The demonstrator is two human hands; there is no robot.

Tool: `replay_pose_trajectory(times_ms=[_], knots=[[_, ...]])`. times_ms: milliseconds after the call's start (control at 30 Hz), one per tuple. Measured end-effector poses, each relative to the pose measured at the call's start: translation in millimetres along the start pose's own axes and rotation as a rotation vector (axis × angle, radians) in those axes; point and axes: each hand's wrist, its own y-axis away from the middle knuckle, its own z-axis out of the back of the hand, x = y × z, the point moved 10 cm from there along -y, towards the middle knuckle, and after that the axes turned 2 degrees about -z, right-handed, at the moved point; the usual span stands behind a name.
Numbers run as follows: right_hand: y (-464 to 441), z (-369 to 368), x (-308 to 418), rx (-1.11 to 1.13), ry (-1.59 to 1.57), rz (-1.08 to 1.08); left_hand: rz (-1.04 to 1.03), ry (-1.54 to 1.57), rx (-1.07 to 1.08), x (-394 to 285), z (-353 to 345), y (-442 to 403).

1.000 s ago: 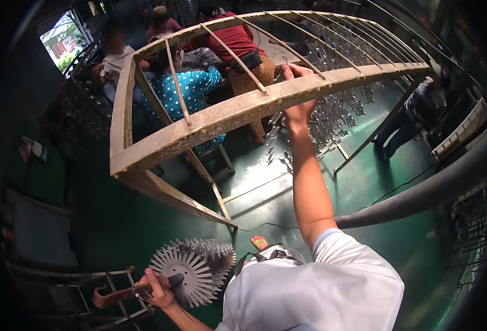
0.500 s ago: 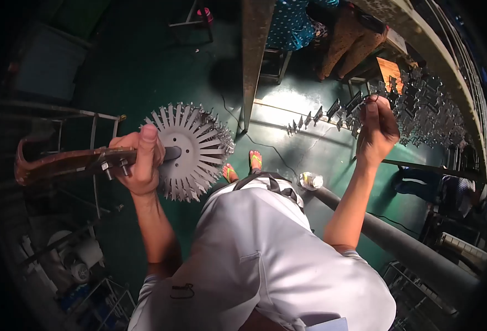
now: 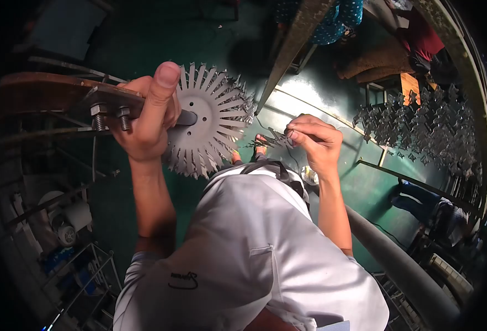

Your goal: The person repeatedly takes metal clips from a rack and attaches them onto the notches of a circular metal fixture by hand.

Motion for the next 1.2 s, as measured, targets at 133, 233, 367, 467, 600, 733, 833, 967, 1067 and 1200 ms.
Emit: replay_pose_trajectory(times_ms=[133,233,367,467,600,733,833,967,1067,1200], knots=[[-9.9,-29.5,-11.5,0.106,0.027,-0.004,-0.026,0.018,0.049,-11.0,-6.7,-2.8],[-15.5,-42.7,-20.0,0.144,-0.008,-0.04,-0.016,0.08,0.052,-12.0,-8.2,-3.4],[-19.3,-51.8,-23.4,0.189,-0.026,-0.002,0.018,0.172,0.002,-10.4,-7.0,-3.2],[-21.5,-55.5,-18.3,0.223,0.008,0.036,0.018,0.168,0.02,-11.9,-10.0,-3.9],[-21.6,-58.0,-12.5,0.242,0.11,0.083,0.002,0.17,0.047,-12.2,-11.8,-4.9],[-20.7,-59.5,-2.7,0.242,0.217,0.152,0.006,0.165,0.052,-13.2,-12.9,-5.1],[-17.8,-65.6,9.6,0.251,0.334,0.268,0.013,0.164,0.063,-13.5,-13.9,-5.2],[-13.1,-66.7,6.8,0.204,0.369,0.201,0.016,0.159,0.077,-12.4,-13.7,-5.3],[-10.0,-67.5,9.2,0.157,0.442,0.253,0.02,0.155,0.07,-10.6,-12.7,-5.2],[-8.1,-69.6,11.8,0.15,0.465,0.228,0.02,0.165,0.044,-11.3,-13.2,-3.8]])
